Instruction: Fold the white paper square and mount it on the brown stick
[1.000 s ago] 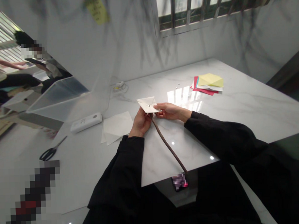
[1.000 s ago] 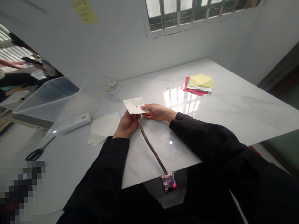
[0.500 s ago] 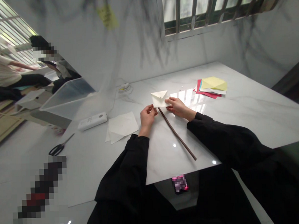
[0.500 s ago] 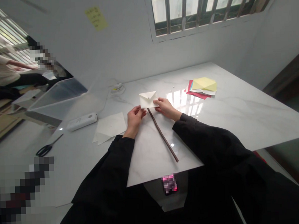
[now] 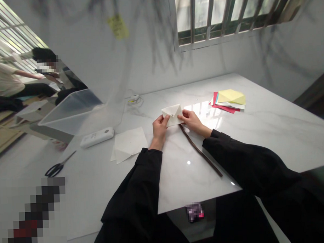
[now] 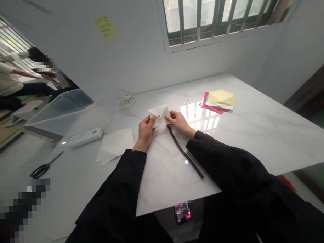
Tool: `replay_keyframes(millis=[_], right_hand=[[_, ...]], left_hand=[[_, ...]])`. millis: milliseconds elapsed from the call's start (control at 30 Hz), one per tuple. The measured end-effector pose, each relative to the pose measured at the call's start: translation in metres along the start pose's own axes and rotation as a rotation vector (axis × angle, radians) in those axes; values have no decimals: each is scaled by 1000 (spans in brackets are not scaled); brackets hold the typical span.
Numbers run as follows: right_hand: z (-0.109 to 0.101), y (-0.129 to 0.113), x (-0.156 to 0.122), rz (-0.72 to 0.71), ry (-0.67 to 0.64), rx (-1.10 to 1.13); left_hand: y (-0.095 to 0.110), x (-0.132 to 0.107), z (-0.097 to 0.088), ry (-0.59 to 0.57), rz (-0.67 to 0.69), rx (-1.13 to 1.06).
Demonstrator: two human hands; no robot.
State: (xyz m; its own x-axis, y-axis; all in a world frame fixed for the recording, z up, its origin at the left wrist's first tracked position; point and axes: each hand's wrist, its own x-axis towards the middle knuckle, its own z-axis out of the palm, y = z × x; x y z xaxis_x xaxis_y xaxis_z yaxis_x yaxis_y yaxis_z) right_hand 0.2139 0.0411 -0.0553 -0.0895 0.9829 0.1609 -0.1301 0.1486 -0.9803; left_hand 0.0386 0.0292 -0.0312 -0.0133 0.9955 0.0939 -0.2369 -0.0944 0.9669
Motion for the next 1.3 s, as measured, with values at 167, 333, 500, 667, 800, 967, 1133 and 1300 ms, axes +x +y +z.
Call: replay_keyframes(millis=[167, 333, 500, 667, 800, 967, 1133, 1300], right_hand=[[1, 3, -1, -46, -6, -118], [7, -10, -14, -141, 148, -304], [14, -31, -27, -410, 220, -475], [14, -37, -28, -552, 222, -550], [14, -36, -27, -509, 117, -522], [13, -32, -25, -446, 94, -510], [12, -31, -26, -391, 91, -451], [11, -28, -25, -371, 77, -416]], left_hand=[[-3, -1, 0, 26, -1, 21], [-7, 2, -1, 64, 30, 41], [-7, 1, 2, 97, 45, 53], [-7, 0, 3, 73, 56, 36], [-8, 2, 2, 53, 72, 60], [-7, 2, 2, 9, 58, 35], [-6, 1, 3, -1, 40, 33], [-3, -1, 3, -17, 1, 67]])
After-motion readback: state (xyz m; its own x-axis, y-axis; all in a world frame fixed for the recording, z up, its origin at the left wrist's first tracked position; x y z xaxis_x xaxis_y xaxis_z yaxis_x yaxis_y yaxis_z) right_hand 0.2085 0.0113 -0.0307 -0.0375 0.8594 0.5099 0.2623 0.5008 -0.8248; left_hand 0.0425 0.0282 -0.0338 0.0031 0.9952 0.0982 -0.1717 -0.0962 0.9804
